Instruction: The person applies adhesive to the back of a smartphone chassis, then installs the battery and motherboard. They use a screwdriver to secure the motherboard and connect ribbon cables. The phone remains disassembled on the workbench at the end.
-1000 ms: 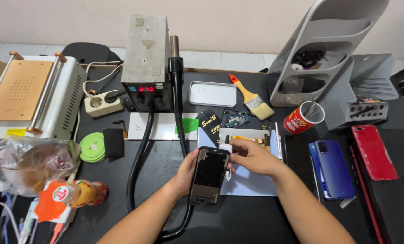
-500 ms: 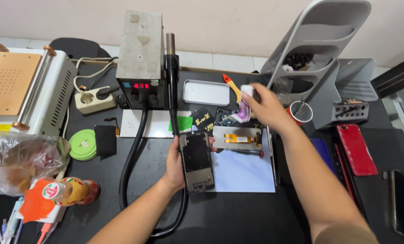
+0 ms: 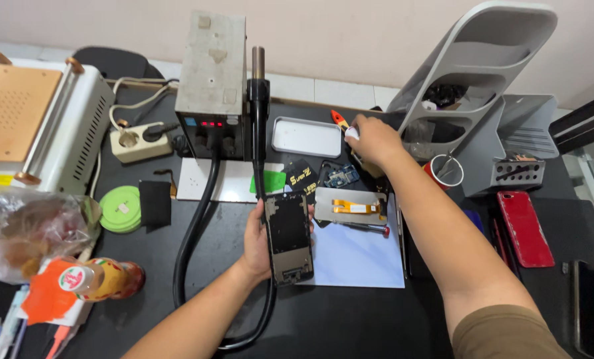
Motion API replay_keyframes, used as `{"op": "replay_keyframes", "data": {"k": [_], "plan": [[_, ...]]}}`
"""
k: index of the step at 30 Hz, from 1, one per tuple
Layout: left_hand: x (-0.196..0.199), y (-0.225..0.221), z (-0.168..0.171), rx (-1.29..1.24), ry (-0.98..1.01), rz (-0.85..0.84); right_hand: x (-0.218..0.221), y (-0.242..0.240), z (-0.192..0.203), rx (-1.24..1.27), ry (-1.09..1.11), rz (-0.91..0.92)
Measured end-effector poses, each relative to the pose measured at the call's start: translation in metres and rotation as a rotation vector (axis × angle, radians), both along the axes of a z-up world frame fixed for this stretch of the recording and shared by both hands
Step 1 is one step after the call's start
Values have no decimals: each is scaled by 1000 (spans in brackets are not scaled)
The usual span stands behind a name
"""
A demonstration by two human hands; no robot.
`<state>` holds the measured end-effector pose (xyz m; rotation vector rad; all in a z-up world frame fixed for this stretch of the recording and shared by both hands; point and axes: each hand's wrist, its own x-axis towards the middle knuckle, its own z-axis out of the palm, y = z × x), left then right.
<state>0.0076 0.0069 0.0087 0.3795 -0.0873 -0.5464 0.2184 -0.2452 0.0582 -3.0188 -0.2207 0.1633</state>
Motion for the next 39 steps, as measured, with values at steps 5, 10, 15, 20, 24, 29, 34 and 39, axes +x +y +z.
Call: {"op": "replay_keyframes", "data": {"k": [5, 10, 15, 20, 24, 29, 34, 39], "plan": [[-1, -2, 1, 63, 36, 11, 3, 3, 11, 60, -65, 45], [3, 0, 6, 21, 15, -15, 20, -2, 9, 287, 77, 105], [-2, -1, 5, 101, -14, 26, 21, 34, 1, 311, 71, 303], [0, 0, 4, 32, -5, -18, 21, 72, 1, 336, 264, 340], [-1, 2, 2, 18, 16, -22, 21, 76, -8, 355, 216, 390], [0, 1, 2, 16, 11, -30, 18, 69, -8, 316, 174, 357], [0, 2, 2, 32, 22, -30, 13, 59, -6, 230, 118, 390], [0, 0, 2, 2, 9, -28, 11, 56, -7, 179, 131, 396]]}}
